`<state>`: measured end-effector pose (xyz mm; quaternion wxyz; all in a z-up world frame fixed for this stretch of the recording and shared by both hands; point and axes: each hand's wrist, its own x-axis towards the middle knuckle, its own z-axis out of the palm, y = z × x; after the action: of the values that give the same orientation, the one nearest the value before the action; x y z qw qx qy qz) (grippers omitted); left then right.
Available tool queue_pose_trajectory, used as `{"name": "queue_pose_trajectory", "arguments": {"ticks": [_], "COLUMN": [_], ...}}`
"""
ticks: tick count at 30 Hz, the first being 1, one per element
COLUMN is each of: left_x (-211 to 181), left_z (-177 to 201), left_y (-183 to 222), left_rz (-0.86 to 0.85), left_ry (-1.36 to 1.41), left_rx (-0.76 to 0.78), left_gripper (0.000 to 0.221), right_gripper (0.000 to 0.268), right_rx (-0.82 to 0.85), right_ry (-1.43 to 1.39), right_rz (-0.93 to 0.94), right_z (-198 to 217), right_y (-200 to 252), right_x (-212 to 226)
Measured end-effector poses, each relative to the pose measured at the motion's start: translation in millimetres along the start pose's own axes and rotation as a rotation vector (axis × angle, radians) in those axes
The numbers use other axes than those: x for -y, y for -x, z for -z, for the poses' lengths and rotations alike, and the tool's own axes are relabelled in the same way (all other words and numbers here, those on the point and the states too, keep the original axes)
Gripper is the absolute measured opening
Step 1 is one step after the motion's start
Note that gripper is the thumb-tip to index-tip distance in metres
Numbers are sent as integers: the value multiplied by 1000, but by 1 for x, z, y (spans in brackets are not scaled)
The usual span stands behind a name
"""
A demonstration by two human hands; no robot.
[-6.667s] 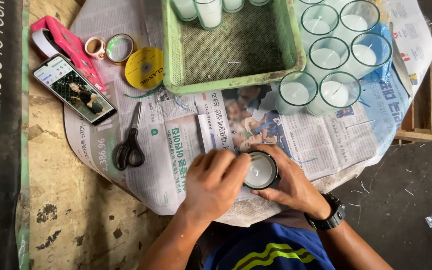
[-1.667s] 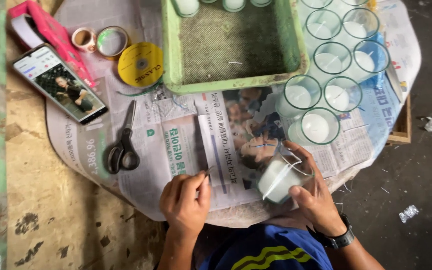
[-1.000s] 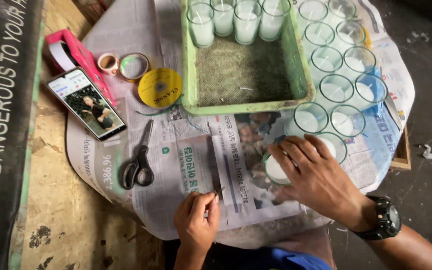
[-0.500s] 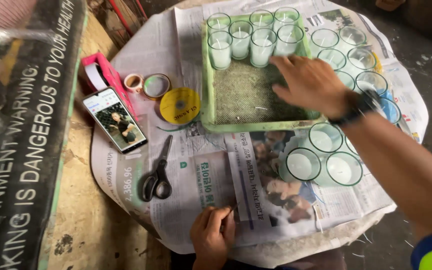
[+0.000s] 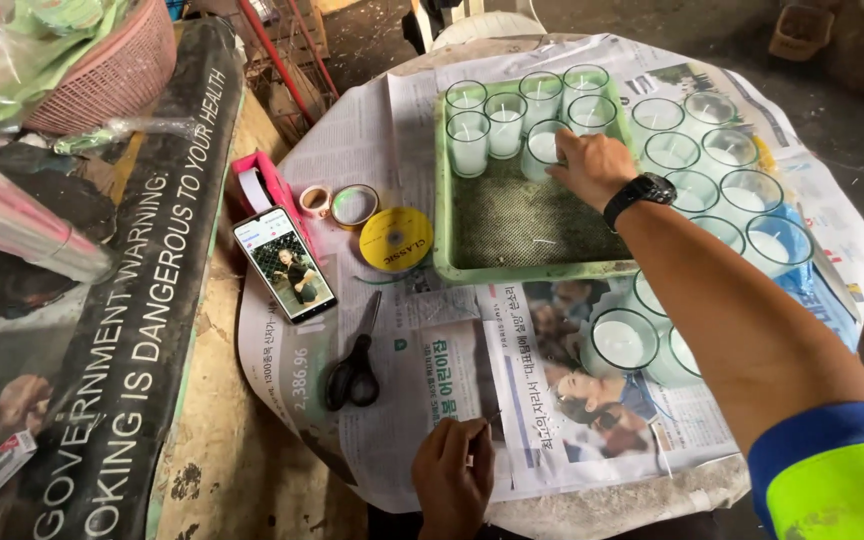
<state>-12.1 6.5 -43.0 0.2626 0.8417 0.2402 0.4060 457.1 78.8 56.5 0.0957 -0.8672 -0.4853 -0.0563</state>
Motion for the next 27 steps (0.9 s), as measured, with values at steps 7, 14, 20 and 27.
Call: {"name": "queue_pose_trajectory", "arguments": {"ticks": [7, 14, 20, 27], "left_x": [-10, -11, -16, -51], "left_z": [11, 10, 12, 25], "left_y": [-9, -11, -14, -21], "left_rz": [7, -54, -73, -219], "left_ry": [72, 75, 117, 61], "left_rx": [-26, -97, -99, -2], "left_gripper": [10, 11, 11, 13], "right_gripper": [28, 37, 30, 24], "right_rx": [-142, -257, -17, 60], "right_ry": [-60, -82, -375, -522], "right_rz": [191, 415, 453, 476], "right_z": [51, 161, 112, 82], "right_y": [52, 249, 355, 376], "right_x": [-22, 37, 51, 51]}}
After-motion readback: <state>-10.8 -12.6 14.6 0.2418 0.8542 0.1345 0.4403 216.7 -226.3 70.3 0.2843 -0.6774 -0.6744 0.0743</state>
